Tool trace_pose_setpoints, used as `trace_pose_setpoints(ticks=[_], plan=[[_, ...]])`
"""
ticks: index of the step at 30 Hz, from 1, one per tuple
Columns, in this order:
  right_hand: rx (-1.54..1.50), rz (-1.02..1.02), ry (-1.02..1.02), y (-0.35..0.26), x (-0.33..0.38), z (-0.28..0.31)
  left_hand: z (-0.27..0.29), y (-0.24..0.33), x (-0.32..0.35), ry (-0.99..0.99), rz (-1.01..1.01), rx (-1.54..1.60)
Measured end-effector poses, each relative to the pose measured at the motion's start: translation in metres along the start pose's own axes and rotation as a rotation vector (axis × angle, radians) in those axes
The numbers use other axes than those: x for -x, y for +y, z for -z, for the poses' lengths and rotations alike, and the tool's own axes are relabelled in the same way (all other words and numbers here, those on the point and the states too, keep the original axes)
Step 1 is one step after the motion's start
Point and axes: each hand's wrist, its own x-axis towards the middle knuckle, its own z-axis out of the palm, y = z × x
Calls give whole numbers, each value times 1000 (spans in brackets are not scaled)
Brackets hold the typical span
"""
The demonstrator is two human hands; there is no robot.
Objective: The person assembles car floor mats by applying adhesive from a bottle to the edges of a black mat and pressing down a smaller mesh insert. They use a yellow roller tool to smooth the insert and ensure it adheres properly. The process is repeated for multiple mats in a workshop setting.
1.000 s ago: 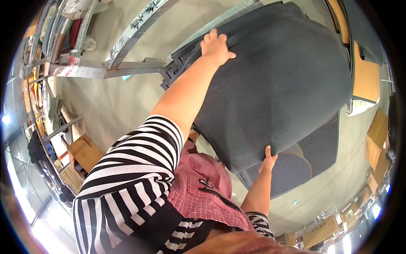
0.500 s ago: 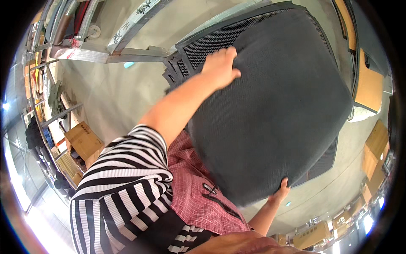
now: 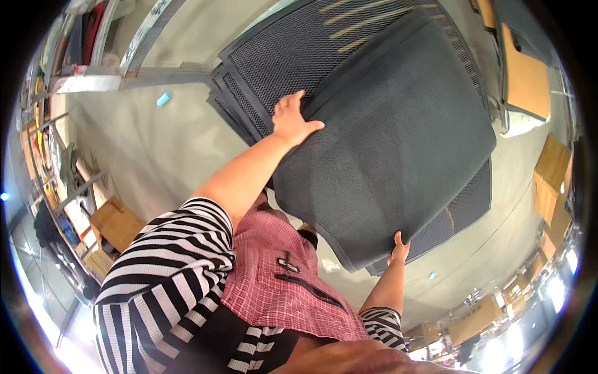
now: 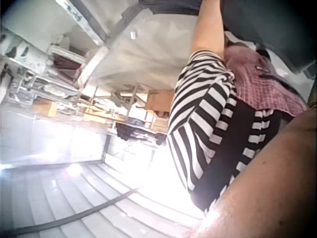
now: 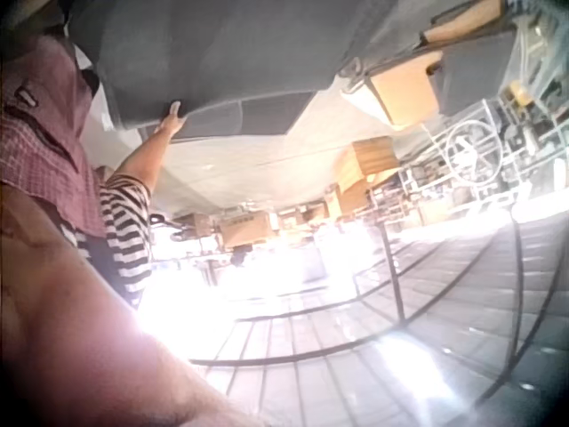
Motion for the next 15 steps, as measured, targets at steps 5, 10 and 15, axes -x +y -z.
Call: trace_pose_setpoints(ticks=[5,10,15], plan=[[102,79,28,9,-12,-8,4,2,-26,-141,102,-38],[107,143,26,34,-40,-6,6,22,-23,-334,158,137],[97,189,20,-7,8,3,29,61,-1,-582,152,278]])
